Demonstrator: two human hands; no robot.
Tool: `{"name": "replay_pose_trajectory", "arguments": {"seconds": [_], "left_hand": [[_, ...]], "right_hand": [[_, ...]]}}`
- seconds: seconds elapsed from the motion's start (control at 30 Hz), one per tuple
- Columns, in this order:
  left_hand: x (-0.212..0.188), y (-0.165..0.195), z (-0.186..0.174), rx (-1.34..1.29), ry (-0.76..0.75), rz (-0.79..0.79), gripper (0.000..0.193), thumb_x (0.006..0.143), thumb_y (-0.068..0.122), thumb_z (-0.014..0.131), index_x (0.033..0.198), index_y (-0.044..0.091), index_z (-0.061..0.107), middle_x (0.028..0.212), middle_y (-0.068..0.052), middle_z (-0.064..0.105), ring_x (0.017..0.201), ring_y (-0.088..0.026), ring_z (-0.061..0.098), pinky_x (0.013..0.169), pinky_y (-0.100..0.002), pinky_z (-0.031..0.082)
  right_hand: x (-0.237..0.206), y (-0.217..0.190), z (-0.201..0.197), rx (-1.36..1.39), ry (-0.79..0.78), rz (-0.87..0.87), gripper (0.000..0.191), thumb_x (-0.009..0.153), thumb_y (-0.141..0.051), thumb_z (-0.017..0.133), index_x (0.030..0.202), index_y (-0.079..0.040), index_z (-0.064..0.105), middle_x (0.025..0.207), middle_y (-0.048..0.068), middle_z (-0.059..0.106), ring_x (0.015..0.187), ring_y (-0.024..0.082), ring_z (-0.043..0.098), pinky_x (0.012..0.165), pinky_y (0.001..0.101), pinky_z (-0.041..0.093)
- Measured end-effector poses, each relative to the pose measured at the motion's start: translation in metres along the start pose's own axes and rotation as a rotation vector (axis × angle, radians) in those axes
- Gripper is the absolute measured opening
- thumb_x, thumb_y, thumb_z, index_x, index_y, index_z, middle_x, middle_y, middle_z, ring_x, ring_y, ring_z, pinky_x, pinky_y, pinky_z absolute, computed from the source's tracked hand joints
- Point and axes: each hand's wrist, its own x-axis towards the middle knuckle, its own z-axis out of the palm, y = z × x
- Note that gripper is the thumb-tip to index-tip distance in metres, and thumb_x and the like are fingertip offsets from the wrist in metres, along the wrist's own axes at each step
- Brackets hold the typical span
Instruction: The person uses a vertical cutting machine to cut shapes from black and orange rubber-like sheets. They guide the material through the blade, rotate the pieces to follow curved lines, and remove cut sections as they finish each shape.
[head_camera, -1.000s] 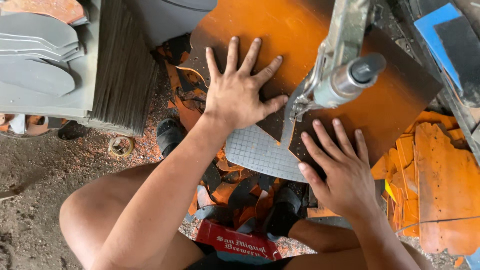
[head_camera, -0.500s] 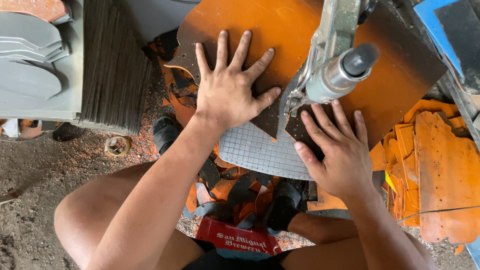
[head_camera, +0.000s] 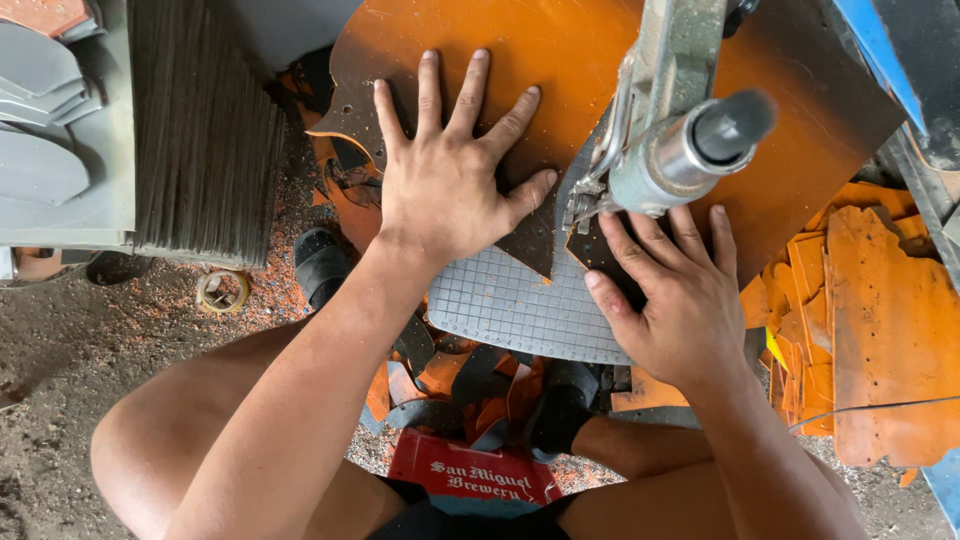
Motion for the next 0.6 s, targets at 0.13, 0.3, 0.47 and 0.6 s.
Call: {"name": "replay_pose_trajectory", "arguments": {"seconds": [0.13, 0.3, 0.47, 0.6], "left_hand": [[0.0003, 0.0004, 0.0022, 0.008, 0.009, -0.003, 0.072, 0.093, 0.072, 0.050, 0.153, 0.034, 0.048, 0.164, -0.018, 0.030, 0.151, -0.051, 0.016, 0.113, -0.081, 0.004], [0.0002, -0.0004, 0.0035, 0.003, 0.017, -0.002, 0.072, 0.093, 0.071, 0.051, 0.154, 0.034, 0.049, 0.165, -0.018, 0.030, 0.151, -0.051, 0.016, 0.113, -0.081, 0.004], [-0.0001, 0.0003, 0.0040, 0.007, 0.028, -0.001, 0.071, 0.093, 0.071, 0.051, 0.154, 0.034, 0.049, 0.165, -0.018, 0.031, 0.151, -0.051, 0.016, 0.114, -0.081, 0.004], [0.0004, 0.0008, 0.0048, 0.009, 0.030, -0.004, 0.071, 0.093, 0.071, 0.051, 0.153, 0.034, 0.050, 0.165, -0.018, 0.031, 0.151, -0.051, 0.017, 0.114, -0.081, 0.004]], "right_hand": [[0.0035, -0.0002, -0.0015, 0.006, 0.005, -0.012, 0.052, 0.098, -0.038, 0.063, 0.140, -0.008, 0.066, 0.150, 0.012, 0.060, 0.148, 0.038, 0.043, 0.123, 0.0631, 0.022], [0.0060, -0.0006, -0.0019, 0.006, 0.020, -0.020, 0.051, 0.099, -0.037, 0.064, 0.139, -0.008, 0.067, 0.150, 0.013, 0.060, 0.149, 0.038, 0.044, 0.124, 0.0621, 0.022], [0.0069, 0.0004, -0.0009, 0.002, 0.025, -0.009, 0.049, 0.098, -0.037, 0.065, 0.135, -0.006, 0.069, 0.145, 0.013, 0.063, 0.146, 0.037, 0.047, 0.125, 0.0614, 0.022], [0.0074, 0.0020, 0.0010, 0.004, 0.032, -0.005, 0.048, 0.098, -0.038, 0.066, 0.133, -0.004, 0.071, 0.141, 0.014, 0.066, 0.145, 0.036, 0.048, 0.126, 0.0605, 0.022]]}}
